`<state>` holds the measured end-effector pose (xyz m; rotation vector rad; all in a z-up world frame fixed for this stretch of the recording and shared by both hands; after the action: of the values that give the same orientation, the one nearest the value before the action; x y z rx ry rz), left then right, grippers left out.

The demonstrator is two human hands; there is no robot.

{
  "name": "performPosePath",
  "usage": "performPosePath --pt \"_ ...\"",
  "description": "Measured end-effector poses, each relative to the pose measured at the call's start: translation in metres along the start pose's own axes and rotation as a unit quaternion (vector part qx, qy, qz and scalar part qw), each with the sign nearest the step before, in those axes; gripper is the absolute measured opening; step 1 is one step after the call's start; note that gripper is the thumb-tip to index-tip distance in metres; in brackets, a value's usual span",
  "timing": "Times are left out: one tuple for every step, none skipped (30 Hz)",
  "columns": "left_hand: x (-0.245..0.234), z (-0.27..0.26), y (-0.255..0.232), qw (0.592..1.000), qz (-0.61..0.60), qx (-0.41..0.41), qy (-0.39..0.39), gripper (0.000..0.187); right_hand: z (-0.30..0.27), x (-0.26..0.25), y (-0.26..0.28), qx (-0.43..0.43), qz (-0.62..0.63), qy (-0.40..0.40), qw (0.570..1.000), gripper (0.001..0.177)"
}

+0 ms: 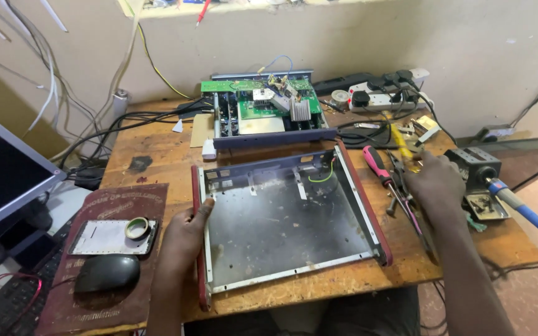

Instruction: The person works on a disassembled electronic device, likely a monitor, on a cluttered workbench. They use a multimeter to test a circuit board, then use a brush to clean the inside of the monitor's casing. Finally, they use pliers to strip and prepare a small wire.

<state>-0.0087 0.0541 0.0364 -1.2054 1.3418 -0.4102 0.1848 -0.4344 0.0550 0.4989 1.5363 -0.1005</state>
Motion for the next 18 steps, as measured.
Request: performPosePath --pt "-0.001 -0.001 -0.001 1.0 0.014 -0.008 -0.006 0.061 0.003 0.0 -0.003 0.009 0.002 -0.026 1.0 0.049" --pt "-0.002 -0.002 -0.003 0.999 0.027 -0.016 -0.012 0.061 0.006 0.0 -0.006 0.018 0.003 -0.051 0.999 0.047" --pt "-0.005 -0.006 -0.012 0.999 0.026 -0.016 -0.016 0.061 0.015 0.005 -0.011 0.014 0.004 -0.052 0.999 0.047" --pt "-0.006 -0.009 -0.02 0.999 0.039 -0.026 -0.006 0.045 0.023 0.009 -0.016 0.012 -0.002 -0.063 0.998 0.051" --pt "-0.005 -0.015 -0.026 0.998 0.054 -0.037 0.007 0.049 0.028 0.014 -0.025 0.013 -0.01 -0.072 0.997 0.055" --pt "-0.006 -0.014 -0.021 0.998 0.055 -0.039 0.007 0.049 0.028 0.015 -0.026 0.012 -0.011 -0.07 0.997 0.055" --pt "-0.007 -0.013 -0.018 0.996 0.086 -0.036 0.013 0.041 0.028 0.016 -0.027 0.012 -0.024 -0.058 0.998 0.056" --pt "-0.008 -0.011 -0.015 0.992 0.118 -0.033 0.019 0.037 0.028 0.017 -0.028 0.012 -0.036 -0.045 0.998 0.057" --pt "-0.008 -0.009 -0.012 0.992 0.117 -0.032 0.018 0.037 0.023 0.014 -0.027 0.012 -0.036 -0.046 0.998 0.057" --pt "-0.007 -0.007 -0.009 0.991 0.131 -0.034 0.019 0.031 0.018 0.01 -0.025 0.006 -0.033 -0.052 0.998 0.057" --pt "-0.007 -0.004 -0.006 0.988 0.146 -0.036 0.021 0.027 0.012 0.007 -0.023 0.001 -0.029 -0.057 0.998 0.058" --pt "-0.009 -0.001 -0.002 0.988 0.146 -0.036 0.021 0.027 0.004 0.0 -0.016 0.001 -0.029 -0.058 0.998 0.058" --pt "-0.009 0.003 0.002 0.986 0.16 -0.037 0.027 0.029 -0.005 -0.002 -0.012 0.008 -0.02 -0.032 0.999 0.055" --pt "-0.008 0.007 0.006 0.984 0.173 -0.038 0.033 0.031 -0.014 -0.003 -0.009 0.015 -0.012 -0.005 1.0 0.053" --pt "-0.012 0.003 0.0 0.983 0.175 -0.037 0.035 0.031 -0.011 0.002 -0.01 0.018 -0.012 -0.005 1.0 0.053" --pt "-0.017 0.001 -0.008 0.988 0.153 -0.029 0.02 0.032 -0.007 0.008 -0.012 0.016 -0.014 0.0 1.0 0.052" --pt "-0.02 0.0 -0.019 0.991 0.133 -0.018 0.007 0.036 -0.003 0.012 -0.016 0.018 -0.016 0.002 1.0 0.051" --pt "-0.019 0.002 -0.017 0.991 0.134 -0.013 0.012 0.036 -0.003 0.017 -0.02 0.025 -0.015 0.001 1.0 0.051"
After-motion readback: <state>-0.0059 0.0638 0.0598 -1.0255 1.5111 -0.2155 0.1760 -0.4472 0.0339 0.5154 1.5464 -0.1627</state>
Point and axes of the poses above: each hand's wrist, its own z-axis towards the middle knuckle, its own x-axis out of the palm, y = z × x, the point moved 7 cm from there along z, towards the middle knuckle, and after that the axes turned 8 degrees about x, right-handed, at the moved point
